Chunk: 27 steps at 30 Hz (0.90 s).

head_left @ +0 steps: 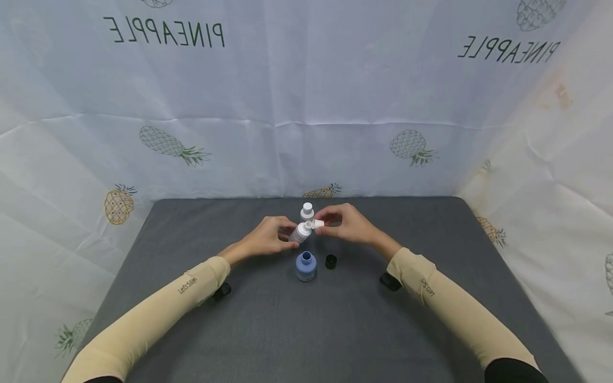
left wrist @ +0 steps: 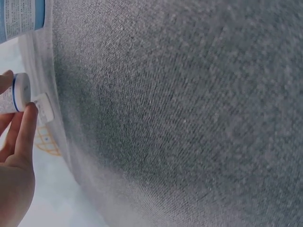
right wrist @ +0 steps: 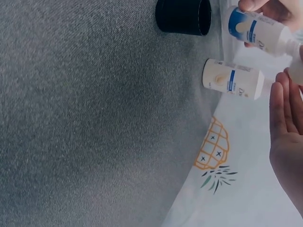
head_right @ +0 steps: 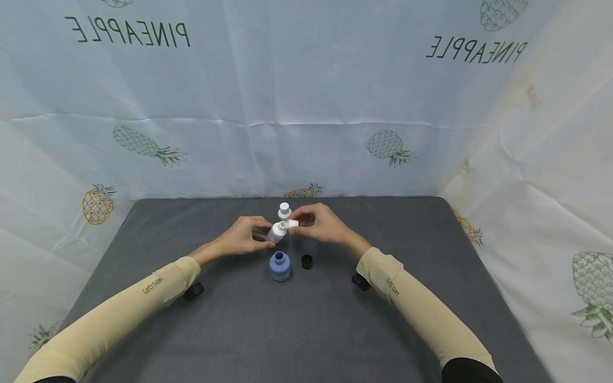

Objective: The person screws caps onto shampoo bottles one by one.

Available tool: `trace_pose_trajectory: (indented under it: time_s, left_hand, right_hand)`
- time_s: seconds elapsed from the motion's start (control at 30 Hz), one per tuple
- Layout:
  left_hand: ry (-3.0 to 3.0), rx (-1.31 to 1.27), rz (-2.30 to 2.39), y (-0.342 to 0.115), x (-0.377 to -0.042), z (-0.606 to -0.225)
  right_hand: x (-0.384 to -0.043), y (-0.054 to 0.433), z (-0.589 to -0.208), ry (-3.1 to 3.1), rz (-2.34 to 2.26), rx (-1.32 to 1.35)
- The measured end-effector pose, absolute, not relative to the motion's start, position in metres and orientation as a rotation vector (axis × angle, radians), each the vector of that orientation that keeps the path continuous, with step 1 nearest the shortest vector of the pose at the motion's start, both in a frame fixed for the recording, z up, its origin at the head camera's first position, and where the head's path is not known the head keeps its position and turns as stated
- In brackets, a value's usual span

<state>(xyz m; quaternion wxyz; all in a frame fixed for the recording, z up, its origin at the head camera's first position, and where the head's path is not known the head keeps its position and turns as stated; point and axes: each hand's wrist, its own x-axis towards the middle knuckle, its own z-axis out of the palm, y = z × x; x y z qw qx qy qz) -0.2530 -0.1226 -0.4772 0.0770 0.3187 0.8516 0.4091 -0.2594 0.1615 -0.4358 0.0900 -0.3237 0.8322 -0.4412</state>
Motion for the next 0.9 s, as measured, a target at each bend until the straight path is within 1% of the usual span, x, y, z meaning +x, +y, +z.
trace_pose_trajectory:
  time_s: [0.43,0.9]
  left_hand:
    - [2.554,0.943,1.213,-0.121,-0.252,-0.477]
    - [2.591,0.978,1.166,-0.122,-0.252,-0.475]
  right_hand:
    - [-0.256,0.15,-0.436,2.478,-1.419,-0.938]
    - [-0.256,0.147,-0.441,2.496,-1.401,-0.96]
